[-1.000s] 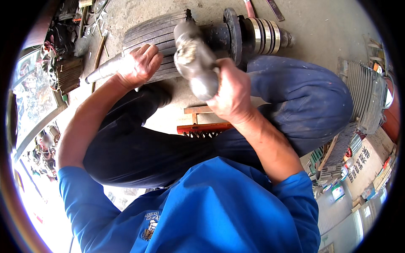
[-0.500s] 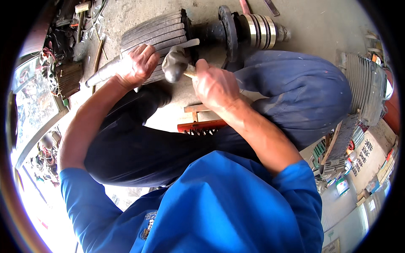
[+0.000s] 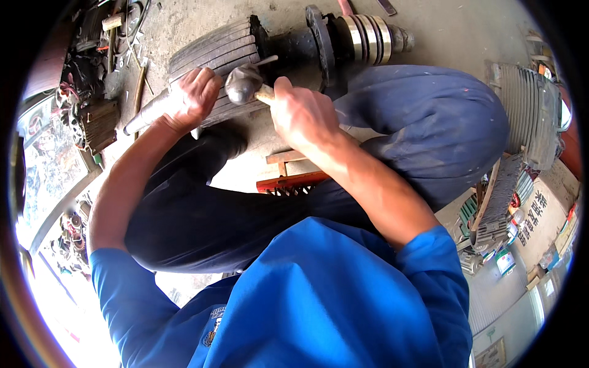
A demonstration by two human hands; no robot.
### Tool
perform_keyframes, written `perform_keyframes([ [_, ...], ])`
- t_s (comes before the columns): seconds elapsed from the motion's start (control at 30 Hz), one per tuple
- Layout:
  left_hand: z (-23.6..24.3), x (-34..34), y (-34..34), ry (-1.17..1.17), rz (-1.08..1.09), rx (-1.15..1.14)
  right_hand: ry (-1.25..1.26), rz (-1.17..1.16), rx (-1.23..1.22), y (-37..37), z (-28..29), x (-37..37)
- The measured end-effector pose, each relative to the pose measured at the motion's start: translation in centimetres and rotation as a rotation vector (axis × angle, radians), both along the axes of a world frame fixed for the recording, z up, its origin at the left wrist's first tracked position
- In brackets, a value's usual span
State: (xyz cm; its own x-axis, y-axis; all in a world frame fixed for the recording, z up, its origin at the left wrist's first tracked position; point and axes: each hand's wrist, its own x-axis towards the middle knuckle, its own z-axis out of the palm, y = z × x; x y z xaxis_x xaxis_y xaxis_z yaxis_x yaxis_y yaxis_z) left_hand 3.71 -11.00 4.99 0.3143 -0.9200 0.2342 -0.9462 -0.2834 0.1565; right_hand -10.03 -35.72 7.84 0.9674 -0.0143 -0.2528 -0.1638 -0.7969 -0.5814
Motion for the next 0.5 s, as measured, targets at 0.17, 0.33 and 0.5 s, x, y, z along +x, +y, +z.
perform_keyframes([
  [0.17, -1.2, 0.9, 0.2, 0.002, 0.035, 0.032, -0.278, 0.017, 0.136, 0.1, 0.8, -0.5],
  [0.33, -1.3, 0.2, 0.6, 0.044, 0.045, 0.041, -0.041, -0.045, 0.072, 0.0, -0.3, 1.2],
  [0.5, -1.6, 0.2, 0.4, 0.118, 0.137, 0.026, -0.222, -0.171, 0.235, -0.8, 0.3, 1.0],
])
